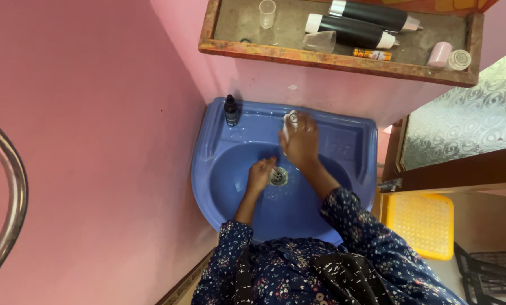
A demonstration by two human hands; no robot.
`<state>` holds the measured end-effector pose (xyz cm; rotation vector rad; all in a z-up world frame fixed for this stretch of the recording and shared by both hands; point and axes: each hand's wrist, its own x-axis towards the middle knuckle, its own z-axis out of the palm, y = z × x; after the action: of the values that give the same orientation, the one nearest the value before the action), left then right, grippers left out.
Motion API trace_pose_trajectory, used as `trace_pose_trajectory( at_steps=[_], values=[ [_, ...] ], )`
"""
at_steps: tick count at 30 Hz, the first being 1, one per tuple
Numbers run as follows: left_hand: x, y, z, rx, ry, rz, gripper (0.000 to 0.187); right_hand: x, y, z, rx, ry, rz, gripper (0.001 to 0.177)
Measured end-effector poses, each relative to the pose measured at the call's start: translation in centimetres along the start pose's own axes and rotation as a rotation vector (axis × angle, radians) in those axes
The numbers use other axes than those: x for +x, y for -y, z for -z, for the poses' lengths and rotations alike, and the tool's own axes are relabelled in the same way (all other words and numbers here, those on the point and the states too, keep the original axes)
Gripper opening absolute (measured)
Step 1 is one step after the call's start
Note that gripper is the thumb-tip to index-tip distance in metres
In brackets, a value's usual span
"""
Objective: The person washes a cloth in a blue sink and then uses it to wipe the glass and frame of a window. The person scrubs the textured glass and the wooden frame thoroughly with the wet cloth.
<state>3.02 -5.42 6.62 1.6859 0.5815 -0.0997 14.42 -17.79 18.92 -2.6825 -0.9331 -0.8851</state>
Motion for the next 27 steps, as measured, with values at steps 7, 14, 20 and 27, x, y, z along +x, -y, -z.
trace_pose_trajectory(
  at_steps=[7,14,20,27],
  values=[
    [-0.2,0.9,-1.7,0.713,0.149,-0.557,0.057,2.3,-5.3,-5.7,0.388,0.472,-0.084,0.055],
    [2.1,0.9,-5.2,0.766,0.217,-0.598,0.028,2.4,-6.2,-4.9,0.523,0.417,0.047,0.044],
    [1.3,-2.1,-3.7,0.806,0.155,-0.688,0.026,3.2,-6.8,-4.1,0.609,0.315,0.195,0.054],
    [2.6,2.2,-5.3,-0.019,-0.045,-0.364,0.052,-8.1,-3.6,-10.3,1.212,-0.05,-0.695,0.02]
  ],
)
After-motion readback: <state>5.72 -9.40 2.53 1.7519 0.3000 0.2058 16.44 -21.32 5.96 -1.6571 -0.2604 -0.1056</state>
